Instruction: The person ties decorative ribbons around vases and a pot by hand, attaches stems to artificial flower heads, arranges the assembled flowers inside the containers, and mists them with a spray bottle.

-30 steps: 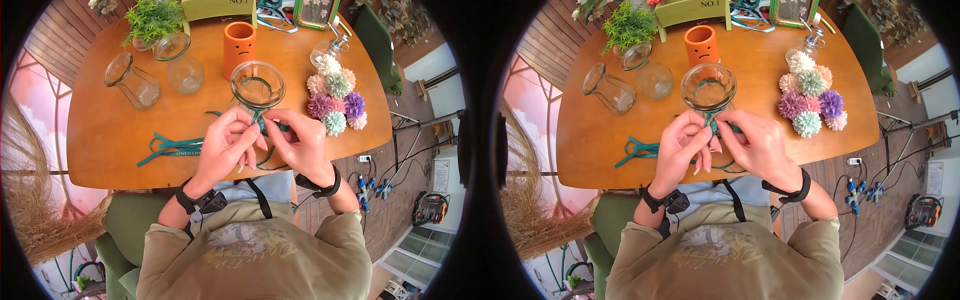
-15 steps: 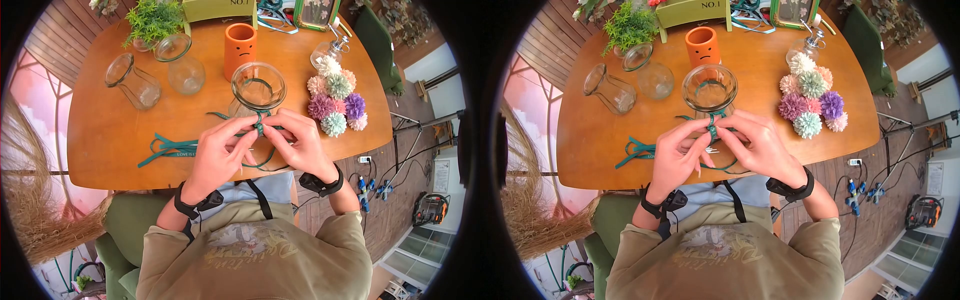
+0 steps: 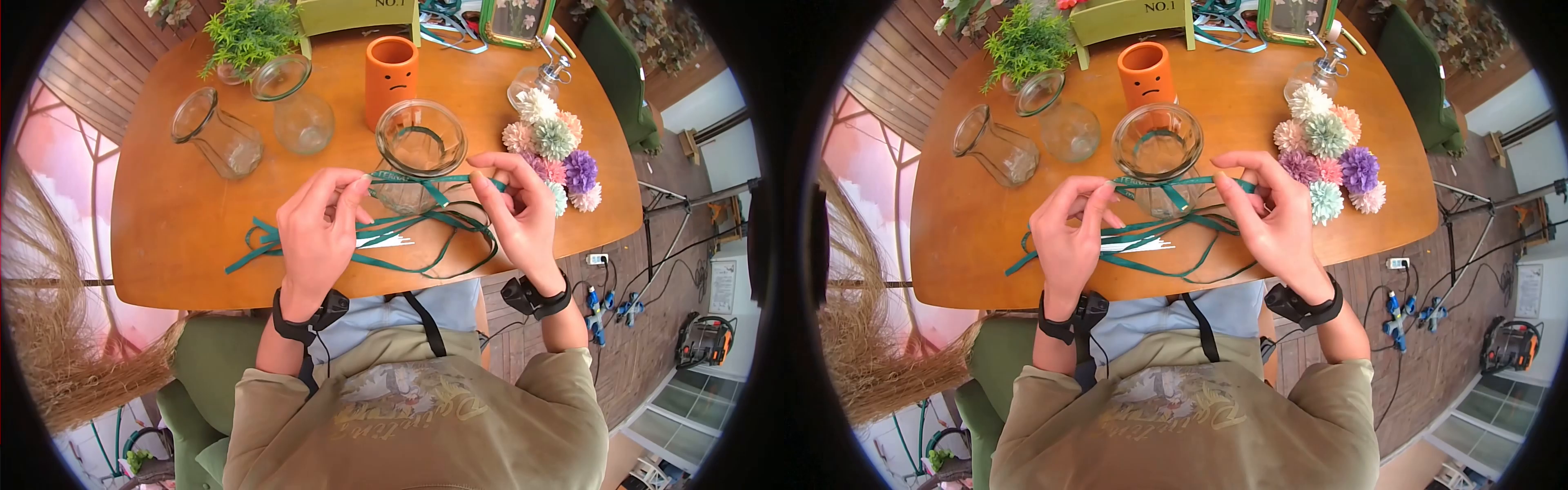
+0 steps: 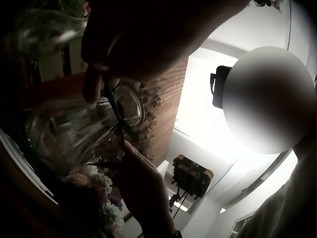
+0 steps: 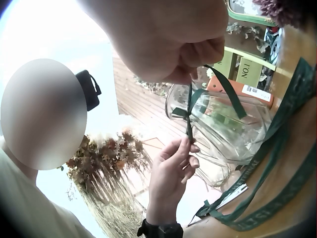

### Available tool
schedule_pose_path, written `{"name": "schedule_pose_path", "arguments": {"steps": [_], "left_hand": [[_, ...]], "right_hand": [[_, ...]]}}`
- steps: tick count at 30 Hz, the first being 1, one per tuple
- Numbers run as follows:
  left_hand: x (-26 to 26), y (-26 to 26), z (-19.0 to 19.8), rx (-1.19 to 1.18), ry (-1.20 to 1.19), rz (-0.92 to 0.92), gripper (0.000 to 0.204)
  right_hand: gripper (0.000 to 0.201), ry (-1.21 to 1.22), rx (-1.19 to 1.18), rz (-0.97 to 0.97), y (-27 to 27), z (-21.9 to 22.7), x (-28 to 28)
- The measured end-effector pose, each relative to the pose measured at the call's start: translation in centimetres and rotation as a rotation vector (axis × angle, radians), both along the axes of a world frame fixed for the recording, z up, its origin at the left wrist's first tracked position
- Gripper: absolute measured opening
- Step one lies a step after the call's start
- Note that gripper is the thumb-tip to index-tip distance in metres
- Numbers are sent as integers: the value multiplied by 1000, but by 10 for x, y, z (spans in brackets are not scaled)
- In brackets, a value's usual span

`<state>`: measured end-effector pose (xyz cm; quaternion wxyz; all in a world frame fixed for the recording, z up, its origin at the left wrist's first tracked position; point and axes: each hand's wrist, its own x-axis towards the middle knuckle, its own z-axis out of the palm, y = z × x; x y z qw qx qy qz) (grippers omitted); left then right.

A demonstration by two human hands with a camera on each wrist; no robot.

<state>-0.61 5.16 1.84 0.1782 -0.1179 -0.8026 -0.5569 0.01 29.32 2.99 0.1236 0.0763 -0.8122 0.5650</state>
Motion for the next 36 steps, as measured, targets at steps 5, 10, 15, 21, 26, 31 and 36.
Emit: {"name": "schedule_pose_path", "arguments": {"steps": [5, 10, 15, 21, 26, 31, 36], "left_hand": [[0, -3, 0, 34, -65, -5, 9], [2, -9, -1, 55, -120, -37, 12], [3, -10, -1, 35, -114, -50, 11], [3, -4, 6, 111, -226, -107, 24], [0, -2, 1, 84, -190, -128, 26], [2, 1, -1, 69, -145, -150, 24], [-3, 2, -5, 47, -76, -110, 28]], "right_hand": [[8, 73, 108, -26, 1, 1, -1], [6, 82, 136, -41, 2, 2, 1], [7, 66, 163, -7, 6, 0, 0], [14, 41, 309, 48, 6, 13, -1], [31, 414, 455, 19, -11, 17, 0], [30, 686, 554, 22, -18, -3, -8], [19, 593, 382, 64, -22, 2, -7]]}}
